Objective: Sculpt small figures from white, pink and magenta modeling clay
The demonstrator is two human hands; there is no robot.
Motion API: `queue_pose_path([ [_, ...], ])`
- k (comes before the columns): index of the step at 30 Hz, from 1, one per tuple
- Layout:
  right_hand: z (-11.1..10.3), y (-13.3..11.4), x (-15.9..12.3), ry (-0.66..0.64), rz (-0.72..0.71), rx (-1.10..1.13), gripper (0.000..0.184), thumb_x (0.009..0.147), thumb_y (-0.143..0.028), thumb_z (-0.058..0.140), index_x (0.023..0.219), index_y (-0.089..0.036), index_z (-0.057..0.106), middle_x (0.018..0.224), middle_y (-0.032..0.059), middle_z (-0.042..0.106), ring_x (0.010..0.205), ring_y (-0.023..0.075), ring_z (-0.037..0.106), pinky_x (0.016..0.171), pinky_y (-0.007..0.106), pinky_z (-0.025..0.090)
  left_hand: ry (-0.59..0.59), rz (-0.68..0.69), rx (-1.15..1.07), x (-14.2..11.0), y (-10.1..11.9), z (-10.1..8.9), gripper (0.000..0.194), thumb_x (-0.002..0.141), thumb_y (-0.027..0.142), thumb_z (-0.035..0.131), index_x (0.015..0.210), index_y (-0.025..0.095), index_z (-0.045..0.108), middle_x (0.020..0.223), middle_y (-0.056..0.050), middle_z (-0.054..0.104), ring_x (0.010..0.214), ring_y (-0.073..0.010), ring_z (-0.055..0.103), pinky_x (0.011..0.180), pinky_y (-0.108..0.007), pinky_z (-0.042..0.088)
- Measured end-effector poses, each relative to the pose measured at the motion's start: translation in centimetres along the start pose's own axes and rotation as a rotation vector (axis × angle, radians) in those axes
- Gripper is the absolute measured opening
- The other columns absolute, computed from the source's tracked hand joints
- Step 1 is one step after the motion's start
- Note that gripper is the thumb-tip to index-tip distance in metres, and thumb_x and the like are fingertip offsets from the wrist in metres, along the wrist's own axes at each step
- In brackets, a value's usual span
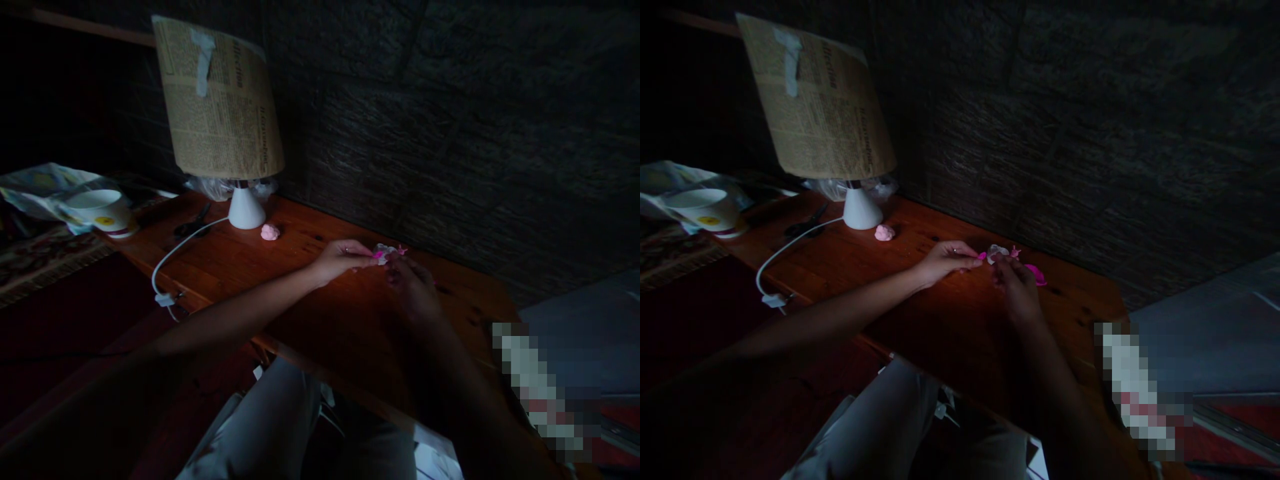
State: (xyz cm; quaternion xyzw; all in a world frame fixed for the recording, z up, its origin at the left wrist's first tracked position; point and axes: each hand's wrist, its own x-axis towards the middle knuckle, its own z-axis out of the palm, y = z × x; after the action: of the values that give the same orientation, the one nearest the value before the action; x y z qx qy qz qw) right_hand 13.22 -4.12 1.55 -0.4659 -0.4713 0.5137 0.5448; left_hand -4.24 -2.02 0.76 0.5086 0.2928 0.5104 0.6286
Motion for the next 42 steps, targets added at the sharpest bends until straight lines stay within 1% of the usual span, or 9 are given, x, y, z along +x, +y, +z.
queue_pose_path([
  [6, 0.1, -0.2, -0.3, -0.069, -0.024, -0.014, 0.028, 0.065, -0.046, 0.082, 0.082, -0.024, 0.076, 0.078, 0.0014, 0.069, 0.064, 0.0129, 0.052, 0.057, 0.028, 0.039, -0.02, 0.013, -0.03, 0.1, -0.3, 0.0, 0.038, 0.056, 0.037, 0.091, 0.077, 0.012, 0.07, 0.073, 0.0, 0.069, 0.062, -0.0063, 0.056, 0.059, -0.022, 0.039],
  [10, 0.0, -0.7, -0.5, -0.092, -0.063, -0.019, 0.021, 0.069, -0.039, 0.08, 0.087, -0.028, 0.077, 0.096, 0.0013, 0.073, 0.065, 0.0119, 0.053, 0.058, 0.028, 0.04, -0.04, 0.008, -0.026, 0.2, -0.7, -0.3, 0.036, 0.06, 0.035, 0.089, 0.08, 0.012, 0.07, 0.078, -0.001, 0.07, 0.067, -0.0072, 0.058, 0.063, -0.024, 0.041],
  [14, -0.3, -1.3, -0.8, -0.131, -0.116, -0.063, 0.028, 0.072, -0.033, 0.079, 0.1, -0.033, 0.077, 0.104, -0.0006, 0.074, 0.068, 0.0121, 0.055, 0.061, 0.028, 0.043, -0.047, -0.005, -0.025, 0.4, -0.8, -0.5, 0.033, 0.063, 0.034, 0.088, 0.083, 0.013, 0.072, 0.079, -0.002, 0.071, 0.069, -0.0078, 0.059, 0.064, -0.023, 0.041],
  [17, -0.4, -1.1, -0.9, -0.188, -0.127, -0.13, 0.032, 0.072, -0.034, 0.081, 0.103, -0.033, 0.077, 0.106, 0.0002, 0.073, 0.071, 0.0131, 0.056, 0.063, 0.029, 0.045, -0.083, -0.015, -0.019, 0.3, -0.9, -0.5, 0.034, 0.064, 0.034, 0.087, 0.085, 0.013, 0.073, 0.077, -0.001, 0.07, 0.068, -0.0078, 0.059, 0.062, -0.022, 0.041],
  [23, -0.6, -0.5, -0.7, -0.217, -0.122, -0.195, 0.026, 0.072, -0.037, 0.084, 0.096, -0.03, 0.077, 0.096, -0.0001, 0.072, 0.073, 0.0141, 0.058, 0.061, 0.028, 0.044, -0.11, 0.017, 0.017, 0.2, -0.8, -0.7, 0.029, 0.066, 0.031, 0.085, 0.086, 0.013, 0.075, 0.079, -0.002, 0.072, 0.068, -0.0082, 0.059, 0.063, -0.023, 0.043],
  [28, -0.6, -0.9, -0.7, -0.227, -0.14, -0.184, 0.023, 0.07, -0.038, 0.084, 0.089, -0.029, 0.076, 0.084, -0.0018, 0.069, 0.069, 0.0134, 0.056, 0.061, 0.028, 0.044, -0.132, -0.058, -0.003, 0.1, -0.5, -0.6, 0.024, 0.068, 0.025, 0.083, 0.088, 0.014, 0.077, 0.079, -0.002, 0.071, 0.068, -0.0074, 0.058, 0.065, -0.022, 0.043],
  [32, -0.6, -0.9, -0.8, -0.233, -0.153, -0.185, 0.02, 0.072, -0.039, 0.083, 0.089, -0.03, 0.076, 0.084, -0.0026, 0.068, 0.069, 0.013, 0.056, 0.062, 0.028, 0.045, -0.137, -0.113, -0.051, 0.1, -0.4, -0.5, 0.025, 0.066, 0.024, 0.085, 0.087, 0.014, 0.077, 0.076, -0.002, 0.071, 0.068, -0.0073, 0.059, 0.064, -0.021, 0.042],
  [36, -0.7, -0.7, -0.7, -0.23, -0.156, -0.202, 0.018, 0.074, -0.041, 0.082, 0.088, -0.03, 0.076, 0.078, -0.0022, 0.066, 0.068, 0.0146, 0.056, 0.063, 0.03, 0.045, -0.157, -0.124, -0.081, 0.0, -0.4, -0.4, 0.026, 0.067, 0.026, 0.086, 0.088, 0.014, 0.077, 0.075, -0.002, 0.07, 0.067, -0.0076, 0.059, 0.064, -0.021, 0.042],
  [42, -0.5, -0.8, -0.8, -0.221, -0.153, -0.18, 0.02, 0.072, -0.04, 0.083, 0.087, -0.03, 0.075, 0.081, -0.0018, 0.066, 0.07, 0.0156, 0.056, 0.063, 0.03, 0.045, -0.164, -0.126, -0.096, 0.0, -0.3, -0.3, 0.024, 0.069, 0.026, 0.085, 0.088, 0.014, 0.077, 0.075, -0.002, 0.07, 0.068, -0.0075, 0.06, 0.063, -0.021, 0.043],
])
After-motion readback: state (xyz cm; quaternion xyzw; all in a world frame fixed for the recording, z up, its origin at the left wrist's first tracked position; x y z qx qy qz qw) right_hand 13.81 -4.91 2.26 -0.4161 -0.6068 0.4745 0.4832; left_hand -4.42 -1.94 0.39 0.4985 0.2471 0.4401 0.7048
